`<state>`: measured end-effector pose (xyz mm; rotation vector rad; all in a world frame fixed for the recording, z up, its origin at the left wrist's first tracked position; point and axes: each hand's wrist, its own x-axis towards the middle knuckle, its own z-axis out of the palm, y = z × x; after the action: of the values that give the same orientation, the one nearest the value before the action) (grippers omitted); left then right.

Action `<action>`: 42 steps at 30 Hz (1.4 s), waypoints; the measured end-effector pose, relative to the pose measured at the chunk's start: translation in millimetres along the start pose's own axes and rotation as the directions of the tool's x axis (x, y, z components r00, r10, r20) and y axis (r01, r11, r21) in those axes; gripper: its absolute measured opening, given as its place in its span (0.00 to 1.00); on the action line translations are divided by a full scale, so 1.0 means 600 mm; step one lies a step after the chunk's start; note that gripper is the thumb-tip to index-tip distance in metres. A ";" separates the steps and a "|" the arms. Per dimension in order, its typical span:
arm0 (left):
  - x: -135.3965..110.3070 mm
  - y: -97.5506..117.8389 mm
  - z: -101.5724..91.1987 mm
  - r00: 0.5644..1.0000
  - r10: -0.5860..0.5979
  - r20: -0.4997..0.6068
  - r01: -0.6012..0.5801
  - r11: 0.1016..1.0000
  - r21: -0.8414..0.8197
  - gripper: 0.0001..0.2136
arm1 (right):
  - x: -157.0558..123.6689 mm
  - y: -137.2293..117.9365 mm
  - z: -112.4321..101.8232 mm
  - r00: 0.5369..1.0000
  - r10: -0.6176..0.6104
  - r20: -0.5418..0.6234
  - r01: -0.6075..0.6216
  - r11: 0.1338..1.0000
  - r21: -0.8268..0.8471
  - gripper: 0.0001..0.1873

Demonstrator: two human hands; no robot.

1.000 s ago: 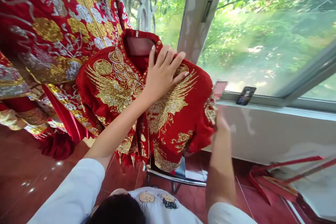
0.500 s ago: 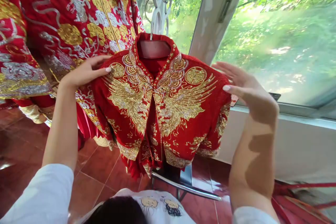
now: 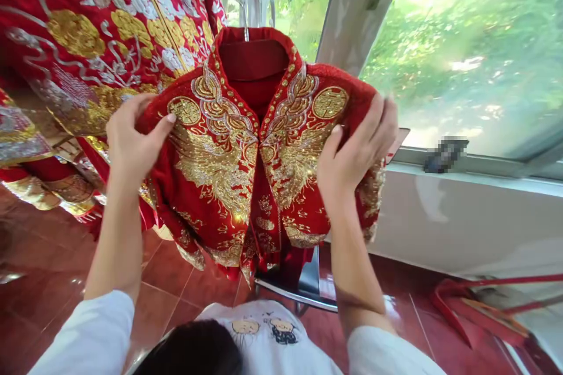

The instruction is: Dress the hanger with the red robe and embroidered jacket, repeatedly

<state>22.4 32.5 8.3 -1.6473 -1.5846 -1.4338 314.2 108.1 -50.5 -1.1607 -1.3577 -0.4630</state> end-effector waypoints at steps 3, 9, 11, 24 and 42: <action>-0.109 0.072 0.031 0.928 0.215 -0.303 -0.138 0.957 0.254 0.26 | -0.101 -0.046 0.000 0.995 -0.096 -0.032 0.096 0.995 -0.016 0.43; -0.233 0.077 0.142 0.983 0.082 0.166 -0.132 0.940 0.315 0.24 | -0.168 -0.024 0.053 0.988 -0.076 0.132 0.069 0.996 0.055 0.45; -0.228 0.050 0.136 0.955 0.007 0.296 -0.117 0.927 0.357 0.15 | -0.149 -0.004 0.034 0.979 -0.091 0.181 0.055 0.980 0.192 0.41; -0.193 0.138 0.214 0.592 0.096 0.800 -0.102 0.994 -0.044 0.11 | -0.075 -0.067 0.025 0.879 -0.347 0.328 0.120 0.825 0.553 0.25; -0.554 -0.094 0.107 0.074 -0.720 0.690 0.988 -0.041 -0.149 0.28 | -0.465 0.136 -0.045 0.424 0.781 0.458 -0.899 0.424 0.110 0.51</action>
<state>58.8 -49.8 -323.1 -0.9741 -3.1188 -2.6228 331.1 22.7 -329.1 -1.4990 -0.8569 0.7662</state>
